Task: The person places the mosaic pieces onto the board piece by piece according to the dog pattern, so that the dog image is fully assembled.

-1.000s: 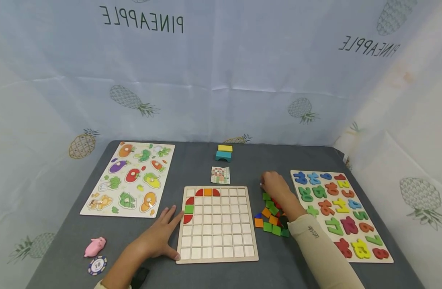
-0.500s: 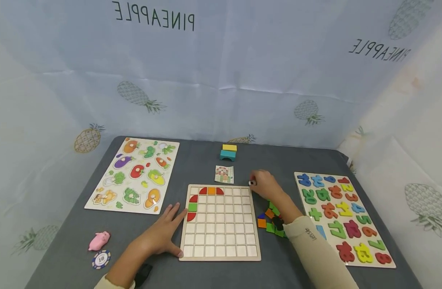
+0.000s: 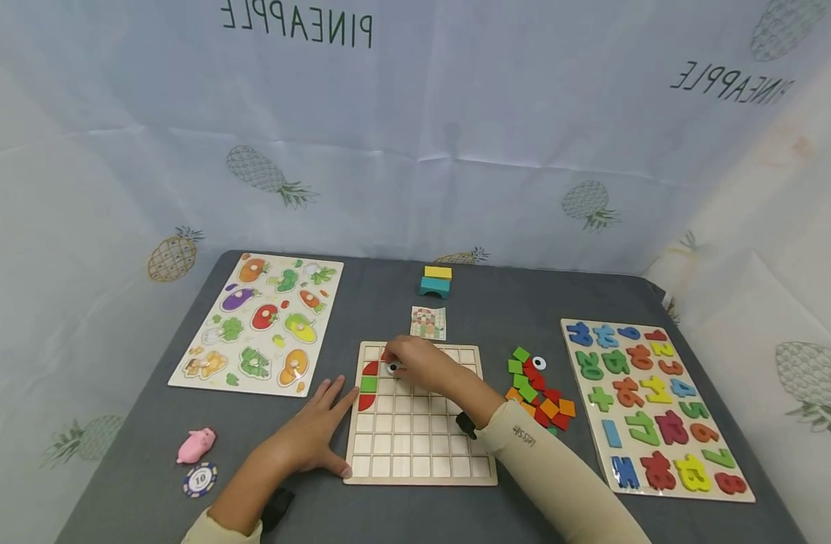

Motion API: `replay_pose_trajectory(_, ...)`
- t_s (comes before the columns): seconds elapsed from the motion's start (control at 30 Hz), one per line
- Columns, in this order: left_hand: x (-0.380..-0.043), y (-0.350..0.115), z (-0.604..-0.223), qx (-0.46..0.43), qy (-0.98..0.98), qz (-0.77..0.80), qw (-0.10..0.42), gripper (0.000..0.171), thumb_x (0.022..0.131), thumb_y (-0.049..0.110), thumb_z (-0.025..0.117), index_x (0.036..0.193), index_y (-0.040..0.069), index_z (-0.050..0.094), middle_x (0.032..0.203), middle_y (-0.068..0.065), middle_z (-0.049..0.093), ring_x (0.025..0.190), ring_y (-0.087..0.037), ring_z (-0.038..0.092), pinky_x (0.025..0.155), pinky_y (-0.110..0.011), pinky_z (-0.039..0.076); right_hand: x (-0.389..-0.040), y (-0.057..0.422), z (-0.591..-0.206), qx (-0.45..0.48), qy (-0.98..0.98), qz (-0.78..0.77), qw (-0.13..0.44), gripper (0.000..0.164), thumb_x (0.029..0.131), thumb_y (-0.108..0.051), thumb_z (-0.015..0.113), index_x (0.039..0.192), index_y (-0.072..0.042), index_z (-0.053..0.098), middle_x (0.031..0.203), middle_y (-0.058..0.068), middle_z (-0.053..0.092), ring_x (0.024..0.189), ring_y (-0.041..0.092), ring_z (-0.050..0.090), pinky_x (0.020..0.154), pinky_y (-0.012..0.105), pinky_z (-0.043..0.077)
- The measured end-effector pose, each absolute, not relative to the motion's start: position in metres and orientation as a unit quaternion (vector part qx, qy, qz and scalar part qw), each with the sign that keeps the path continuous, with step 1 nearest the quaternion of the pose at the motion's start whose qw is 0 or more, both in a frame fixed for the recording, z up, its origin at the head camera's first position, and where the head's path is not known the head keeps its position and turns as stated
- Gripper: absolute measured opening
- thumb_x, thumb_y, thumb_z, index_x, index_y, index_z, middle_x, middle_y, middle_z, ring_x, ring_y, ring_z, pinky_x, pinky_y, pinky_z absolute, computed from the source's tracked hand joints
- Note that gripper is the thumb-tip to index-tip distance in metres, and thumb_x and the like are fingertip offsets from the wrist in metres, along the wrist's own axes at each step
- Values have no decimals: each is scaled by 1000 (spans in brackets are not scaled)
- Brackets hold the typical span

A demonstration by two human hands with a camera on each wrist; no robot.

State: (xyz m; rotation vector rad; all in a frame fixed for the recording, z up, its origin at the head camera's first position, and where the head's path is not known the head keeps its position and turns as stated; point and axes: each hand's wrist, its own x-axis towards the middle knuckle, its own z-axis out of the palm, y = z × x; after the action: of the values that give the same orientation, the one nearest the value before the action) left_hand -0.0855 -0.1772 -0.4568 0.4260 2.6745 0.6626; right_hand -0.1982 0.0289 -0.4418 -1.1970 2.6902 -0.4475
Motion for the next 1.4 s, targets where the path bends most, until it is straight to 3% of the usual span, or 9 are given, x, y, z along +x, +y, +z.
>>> replay_pose_trajectory(0.43,-89,-173,-454,156,947,222,171,116,46,42,87,142,12,30,149,-16,15,137,-37,8,101,-52,26,-200,24,-445,-404,904,-118,77,20,80,-13,68,99,-15,61,93,-5,61,84,6,56,73,20,46)
replay_pose_trajectory(0.9,-90,-171,-452,155,947,214,183,116,46,43,87,142,12,29,149,-16,15,137,-37,8,101,-52,26,-200,24,-448,-402,903,-133,78,15,80,-12,68,95,-15,63,90,-3,60,78,5,55,67,18,45)
replay_pose_trajectory(1.4,-87,-174,-458,140,946,228,181,116,45,41,88,142,12,30,149,-16,16,136,-38,8,100,-54,26,-200,36,-441,-383,904,-170,85,16,83,-13,65,99,-13,64,94,-3,60,83,6,55,71,19,46)
